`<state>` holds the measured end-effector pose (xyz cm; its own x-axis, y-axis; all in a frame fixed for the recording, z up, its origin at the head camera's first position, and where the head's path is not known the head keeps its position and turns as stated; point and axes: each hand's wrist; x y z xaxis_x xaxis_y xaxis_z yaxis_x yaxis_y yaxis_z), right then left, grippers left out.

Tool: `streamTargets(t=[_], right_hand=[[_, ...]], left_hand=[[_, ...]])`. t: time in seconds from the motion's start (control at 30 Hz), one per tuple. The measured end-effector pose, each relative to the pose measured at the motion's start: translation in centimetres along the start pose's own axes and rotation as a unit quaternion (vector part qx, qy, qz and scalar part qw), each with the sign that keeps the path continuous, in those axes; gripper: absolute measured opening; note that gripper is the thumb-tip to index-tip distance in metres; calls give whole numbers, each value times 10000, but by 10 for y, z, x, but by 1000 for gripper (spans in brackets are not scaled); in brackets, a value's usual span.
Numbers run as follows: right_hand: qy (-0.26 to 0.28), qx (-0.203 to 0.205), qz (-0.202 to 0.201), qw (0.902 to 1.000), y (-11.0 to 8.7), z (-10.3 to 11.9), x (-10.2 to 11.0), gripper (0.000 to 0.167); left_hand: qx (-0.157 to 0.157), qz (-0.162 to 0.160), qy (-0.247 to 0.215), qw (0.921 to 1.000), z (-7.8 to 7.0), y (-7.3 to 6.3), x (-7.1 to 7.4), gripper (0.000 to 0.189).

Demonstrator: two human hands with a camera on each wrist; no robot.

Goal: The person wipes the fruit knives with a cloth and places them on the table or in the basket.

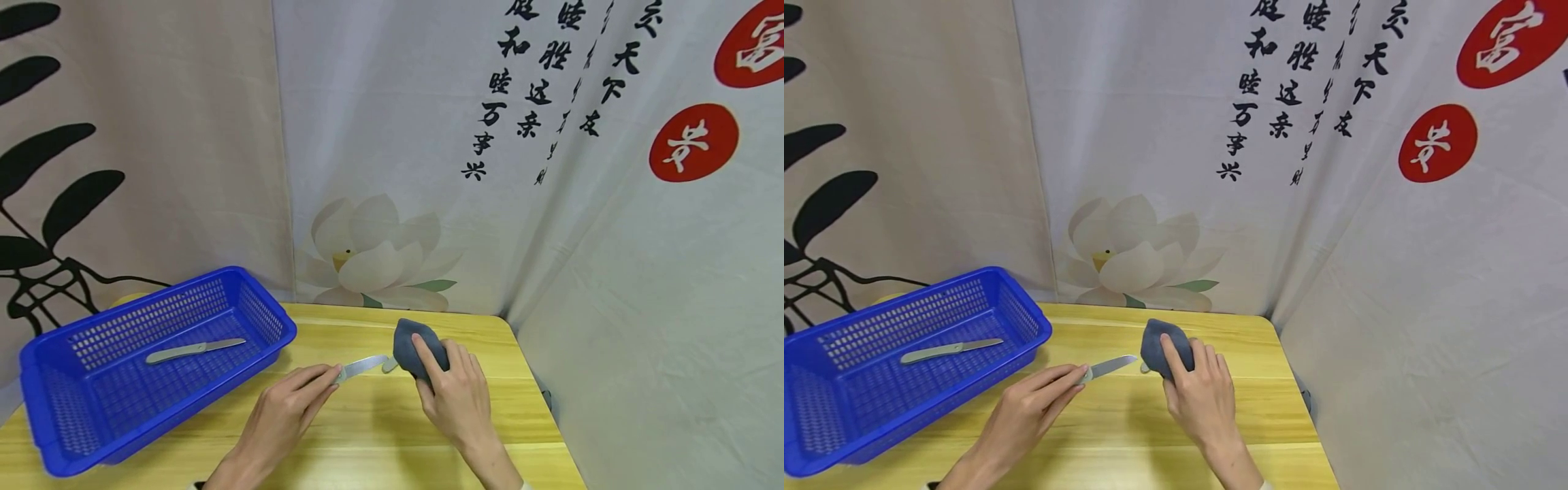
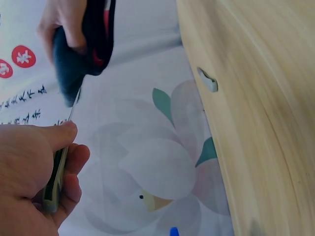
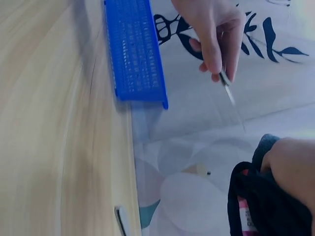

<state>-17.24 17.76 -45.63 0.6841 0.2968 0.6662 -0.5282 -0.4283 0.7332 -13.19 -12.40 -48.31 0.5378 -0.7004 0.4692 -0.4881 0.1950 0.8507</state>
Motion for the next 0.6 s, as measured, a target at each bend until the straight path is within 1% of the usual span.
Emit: streamTargets(t=[0.17,0.3,0.4,0.6], right_hand=[[353,258,-134,9990,4,16,5,78],[441,509,-4,9977,5,32,7,78],[426,642,107,9970,6,42,6,76],[456,772,246,9957,5,51,6,78]], left_hand=[[-55,-69,43,10000,0,0,0,49],[-149,-146,34,9998,1,0,-1,47],[-294,-226,-10,9993,1,0,-2,45],[-514,-241,2,9984,-1,-1,-3,43]])
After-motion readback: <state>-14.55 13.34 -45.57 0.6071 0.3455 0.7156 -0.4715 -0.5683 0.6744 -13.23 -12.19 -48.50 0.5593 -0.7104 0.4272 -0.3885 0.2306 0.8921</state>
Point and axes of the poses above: each hand's wrist, its own y-axis towards the middle knuckle, its own x-axis out of the back of the hand, z = x × y, and after that the axes turned 2 degrees about -z, right-handed
